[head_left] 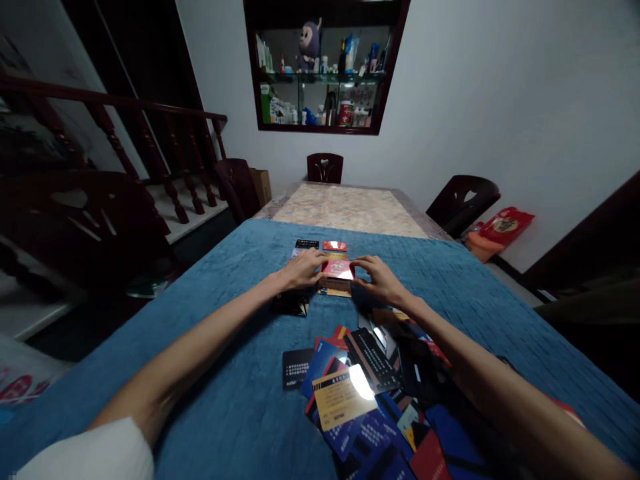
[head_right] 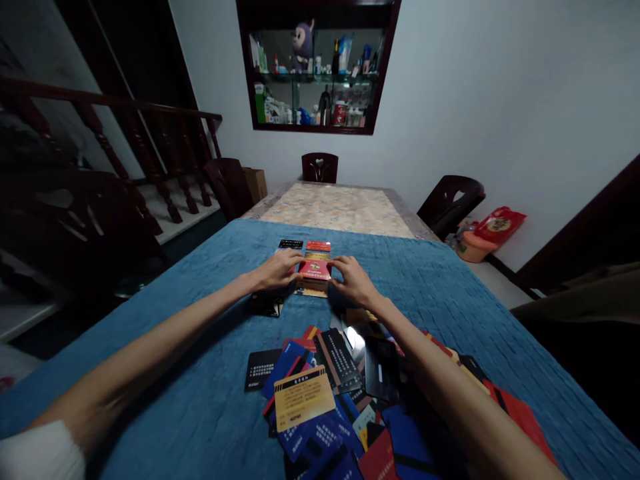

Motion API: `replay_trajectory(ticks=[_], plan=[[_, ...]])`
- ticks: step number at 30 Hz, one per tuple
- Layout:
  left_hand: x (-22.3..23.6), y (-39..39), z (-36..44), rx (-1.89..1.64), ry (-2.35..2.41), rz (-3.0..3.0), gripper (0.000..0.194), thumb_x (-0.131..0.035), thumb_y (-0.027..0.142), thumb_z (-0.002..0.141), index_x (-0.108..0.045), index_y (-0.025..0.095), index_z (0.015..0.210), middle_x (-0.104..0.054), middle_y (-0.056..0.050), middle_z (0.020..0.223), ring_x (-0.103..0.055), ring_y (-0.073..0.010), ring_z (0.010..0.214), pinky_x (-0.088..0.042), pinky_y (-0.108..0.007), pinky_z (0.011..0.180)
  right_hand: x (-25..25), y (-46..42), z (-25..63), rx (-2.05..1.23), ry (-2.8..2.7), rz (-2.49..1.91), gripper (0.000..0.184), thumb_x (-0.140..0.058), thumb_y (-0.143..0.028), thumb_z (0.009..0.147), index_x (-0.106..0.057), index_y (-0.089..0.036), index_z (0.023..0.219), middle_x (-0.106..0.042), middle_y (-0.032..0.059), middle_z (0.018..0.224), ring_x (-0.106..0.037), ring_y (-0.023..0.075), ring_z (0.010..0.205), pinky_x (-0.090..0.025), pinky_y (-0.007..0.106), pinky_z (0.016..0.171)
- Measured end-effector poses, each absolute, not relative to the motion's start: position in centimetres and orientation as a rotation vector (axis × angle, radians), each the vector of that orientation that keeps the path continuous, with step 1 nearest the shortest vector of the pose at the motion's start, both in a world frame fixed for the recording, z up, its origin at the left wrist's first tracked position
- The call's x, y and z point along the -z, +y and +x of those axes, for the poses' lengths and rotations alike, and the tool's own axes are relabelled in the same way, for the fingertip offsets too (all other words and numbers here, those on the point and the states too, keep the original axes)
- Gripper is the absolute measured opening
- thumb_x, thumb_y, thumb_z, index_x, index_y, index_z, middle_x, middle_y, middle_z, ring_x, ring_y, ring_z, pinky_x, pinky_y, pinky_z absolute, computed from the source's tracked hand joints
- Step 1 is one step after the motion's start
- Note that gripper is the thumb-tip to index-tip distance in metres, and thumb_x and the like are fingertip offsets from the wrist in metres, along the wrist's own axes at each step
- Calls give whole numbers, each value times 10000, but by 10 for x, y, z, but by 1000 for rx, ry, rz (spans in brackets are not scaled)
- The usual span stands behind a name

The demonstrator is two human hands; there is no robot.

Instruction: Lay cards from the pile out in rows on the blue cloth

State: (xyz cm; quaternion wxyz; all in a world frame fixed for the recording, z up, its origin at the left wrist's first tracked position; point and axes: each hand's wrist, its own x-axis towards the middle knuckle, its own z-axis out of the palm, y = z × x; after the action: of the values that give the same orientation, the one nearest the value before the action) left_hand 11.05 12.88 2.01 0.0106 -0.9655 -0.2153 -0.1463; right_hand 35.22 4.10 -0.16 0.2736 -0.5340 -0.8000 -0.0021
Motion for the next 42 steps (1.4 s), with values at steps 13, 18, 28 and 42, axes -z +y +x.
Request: replay_trajectory(ticks=[13, 18, 28, 42], plan=[[-12, 149, 127, 254, -807, -3070, 199, -586, 262, 849, -648, 140, 995, -630, -116, 1068, -572, -237, 971, -448, -321, 848, 21, 67, 354, -74, -2157, -1549, 305, -645, -219, 813, -676, -148, 1107, -650, 138, 1191, -596, 239, 1068, -451, 359, 937], [-6, 153, 128, 262, -808, -3078, 151, -566, 236, 844, -660, 142, 917, -642, -96, 975, -576, -211, 888, -449, -291, 791, 22, 69, 351, -92, -2178, -1581, 288, -621, -194, 815, -689, -169, 1094, -677, 118, 1137, -614, 225, 1007, -460, 333, 898], [0, 162, 130, 196, -770, -3098, 127, -574, 219, 839, -675, 147, 865, -645, -81, 907, -567, -193, 809, -432, -275, 741, 24, 74, 351, -94, -2217, -1628, 243, -590, -200, 839, -716, -159, 1043, -688, 115, 1070, -617, 209, 949, -450, 294, 859], [-2, 162, 131, 154, -776, -3069, 183, -592, 275, 864, -704, 166, 959, -603, -106, 1090, -522, -246, 1025, -406, -322, 866, 25, 70, 346, -45, -2183, -1670, 242, -571, -200, 856, -716, -151, 1043, -673, 130, 1068, -609, 207, 939, -443, 307, 872]])
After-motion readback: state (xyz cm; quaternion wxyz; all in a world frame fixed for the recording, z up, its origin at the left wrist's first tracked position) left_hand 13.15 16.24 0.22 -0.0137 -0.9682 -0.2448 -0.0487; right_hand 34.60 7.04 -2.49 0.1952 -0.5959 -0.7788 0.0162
